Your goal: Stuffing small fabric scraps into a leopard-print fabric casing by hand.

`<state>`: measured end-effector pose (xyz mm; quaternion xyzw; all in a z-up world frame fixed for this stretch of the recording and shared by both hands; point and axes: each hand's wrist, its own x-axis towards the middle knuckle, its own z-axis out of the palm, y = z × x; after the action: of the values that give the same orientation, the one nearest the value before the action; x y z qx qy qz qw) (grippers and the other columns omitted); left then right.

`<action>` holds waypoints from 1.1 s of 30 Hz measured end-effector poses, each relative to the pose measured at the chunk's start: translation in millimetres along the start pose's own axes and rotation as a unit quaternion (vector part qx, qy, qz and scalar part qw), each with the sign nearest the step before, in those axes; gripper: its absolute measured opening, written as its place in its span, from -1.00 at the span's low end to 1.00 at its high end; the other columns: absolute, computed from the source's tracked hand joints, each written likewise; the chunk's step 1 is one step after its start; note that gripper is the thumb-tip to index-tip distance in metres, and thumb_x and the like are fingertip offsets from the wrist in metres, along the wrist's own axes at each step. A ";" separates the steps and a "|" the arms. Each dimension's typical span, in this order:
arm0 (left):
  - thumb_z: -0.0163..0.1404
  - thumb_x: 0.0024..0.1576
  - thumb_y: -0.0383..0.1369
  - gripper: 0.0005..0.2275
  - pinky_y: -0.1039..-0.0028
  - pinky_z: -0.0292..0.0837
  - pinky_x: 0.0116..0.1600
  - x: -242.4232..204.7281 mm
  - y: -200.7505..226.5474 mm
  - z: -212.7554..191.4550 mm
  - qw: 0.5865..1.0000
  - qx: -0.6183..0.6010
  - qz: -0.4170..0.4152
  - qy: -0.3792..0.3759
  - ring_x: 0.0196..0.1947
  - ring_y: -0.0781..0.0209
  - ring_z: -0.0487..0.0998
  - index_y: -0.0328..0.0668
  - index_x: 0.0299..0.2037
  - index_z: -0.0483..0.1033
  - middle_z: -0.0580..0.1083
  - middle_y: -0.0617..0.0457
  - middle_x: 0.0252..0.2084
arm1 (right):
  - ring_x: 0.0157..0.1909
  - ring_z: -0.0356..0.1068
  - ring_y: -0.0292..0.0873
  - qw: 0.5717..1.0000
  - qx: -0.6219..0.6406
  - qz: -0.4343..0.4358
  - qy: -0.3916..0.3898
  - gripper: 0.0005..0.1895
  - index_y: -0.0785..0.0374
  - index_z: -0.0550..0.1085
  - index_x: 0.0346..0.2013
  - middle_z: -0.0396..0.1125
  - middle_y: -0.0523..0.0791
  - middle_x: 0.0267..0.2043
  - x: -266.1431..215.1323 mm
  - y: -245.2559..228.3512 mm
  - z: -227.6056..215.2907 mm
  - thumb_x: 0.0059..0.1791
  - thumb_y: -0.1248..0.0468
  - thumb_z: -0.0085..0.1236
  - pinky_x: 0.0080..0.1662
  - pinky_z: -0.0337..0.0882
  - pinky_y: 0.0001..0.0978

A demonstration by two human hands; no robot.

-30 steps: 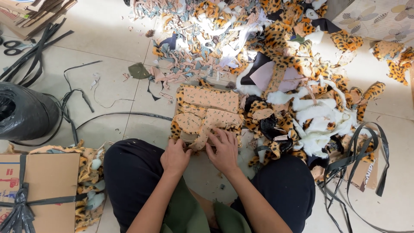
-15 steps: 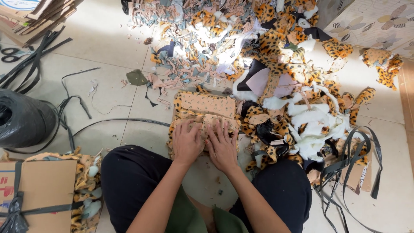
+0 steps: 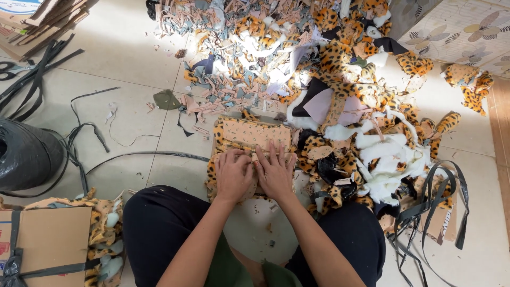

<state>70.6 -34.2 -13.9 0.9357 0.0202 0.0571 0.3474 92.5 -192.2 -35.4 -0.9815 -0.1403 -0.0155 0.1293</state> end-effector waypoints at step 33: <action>0.04 0.18 -0.22 -0.84 0.10 0.55 -0.12 -66.2 7.9 -41.9 0.947 -0.085 -0.254 -0.179 -0.10 -0.21 0.61 -0.04 -0.19 0.60 0.48 -0.02 -0.18 | 0.59 -0.75 0.07 0.969 0.053 0.107 -0.217 -0.29 -0.37 -0.38 0.55 -0.65 -0.15 0.63 17.9 -16.3 -16.6 0.13 -0.34 -0.68 0.38 -0.60 0.35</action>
<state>-0.2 -18.2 16.7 0.8613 0.1902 -0.2001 0.4265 105.2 -176.6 -14.1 -0.9624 -0.0600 0.2196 0.1481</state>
